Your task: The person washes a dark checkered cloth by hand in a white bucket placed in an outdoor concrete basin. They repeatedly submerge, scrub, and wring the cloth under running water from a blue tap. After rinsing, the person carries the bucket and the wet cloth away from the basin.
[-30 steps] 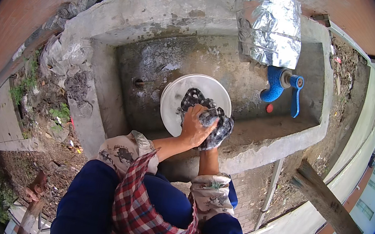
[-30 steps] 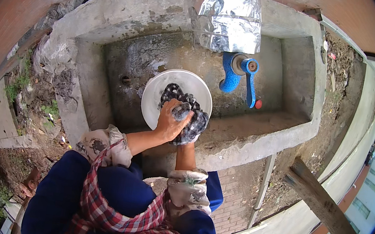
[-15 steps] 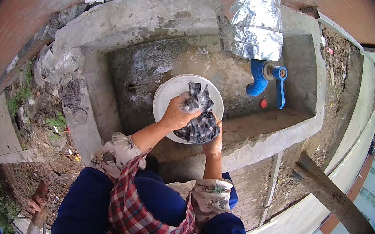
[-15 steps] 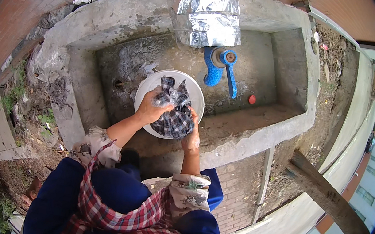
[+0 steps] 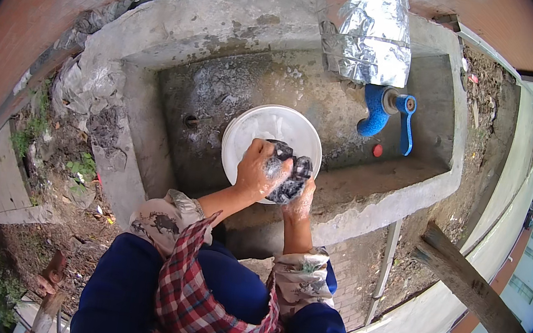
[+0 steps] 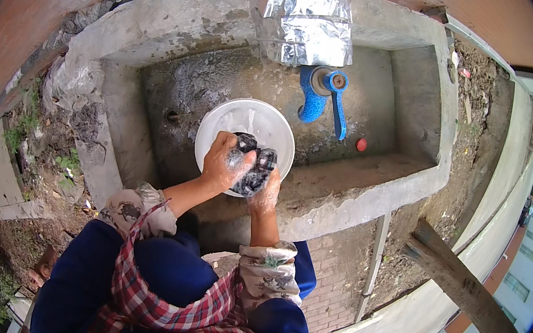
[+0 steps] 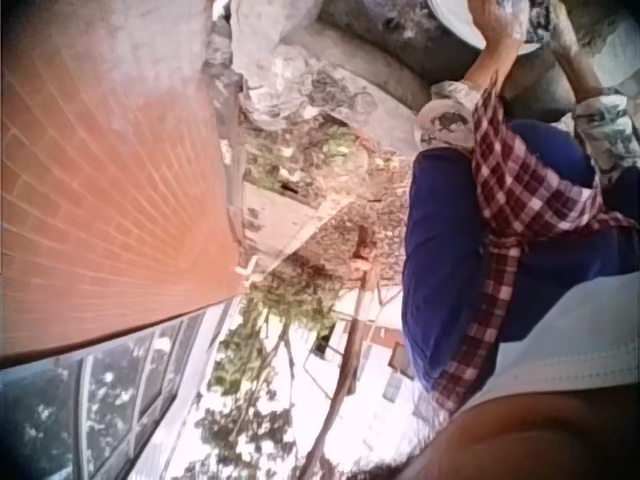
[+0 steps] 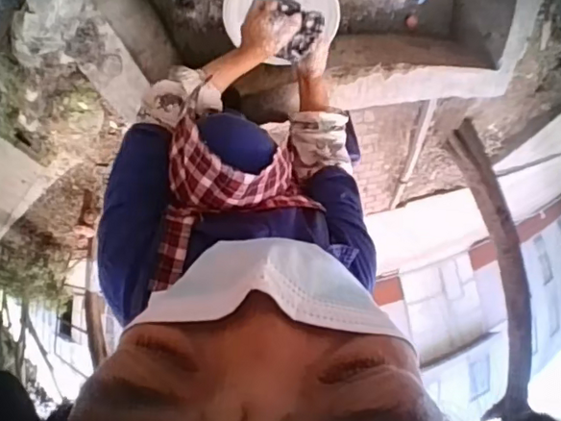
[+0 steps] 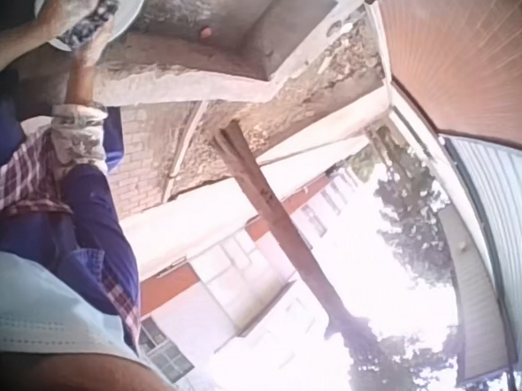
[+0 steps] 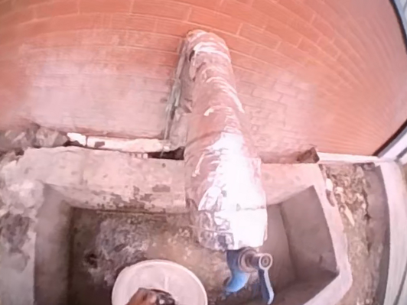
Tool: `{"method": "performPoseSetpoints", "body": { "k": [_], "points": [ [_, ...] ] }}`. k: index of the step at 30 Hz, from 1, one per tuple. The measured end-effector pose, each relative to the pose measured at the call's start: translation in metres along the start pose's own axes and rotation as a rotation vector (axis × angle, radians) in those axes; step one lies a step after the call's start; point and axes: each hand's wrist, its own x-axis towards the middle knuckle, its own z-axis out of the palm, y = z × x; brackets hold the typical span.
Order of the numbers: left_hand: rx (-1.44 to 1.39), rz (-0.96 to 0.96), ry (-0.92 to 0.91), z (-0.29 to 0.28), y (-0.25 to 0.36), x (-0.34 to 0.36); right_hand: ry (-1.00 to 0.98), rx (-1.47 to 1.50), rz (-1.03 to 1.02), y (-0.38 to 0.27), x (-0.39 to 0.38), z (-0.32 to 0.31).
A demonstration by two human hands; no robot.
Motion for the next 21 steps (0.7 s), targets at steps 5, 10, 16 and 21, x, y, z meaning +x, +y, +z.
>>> {"method": "performPoseSetpoints", "body": {
  "k": [5,10,16,21],
  "points": [
    [-0.102,0.12,-0.045,0.015,0.003,0.0,0.033,0.094,0.047,0.021,0.008,-0.043],
    [-0.262,-0.687,-0.021,0.019,-0.034,0.026,0.311,0.12,0.101,0.003,-0.008,0.02],
    [-1.129,-1.023,-0.456,-0.013,-0.026,0.033,0.03,0.103,0.061,-0.01,-0.011,0.011],
    [-0.352,0.028,-0.173,-0.022,0.009,0.031,0.03,0.099,0.13,-0.006,-0.007,-0.002]
  ]
}}
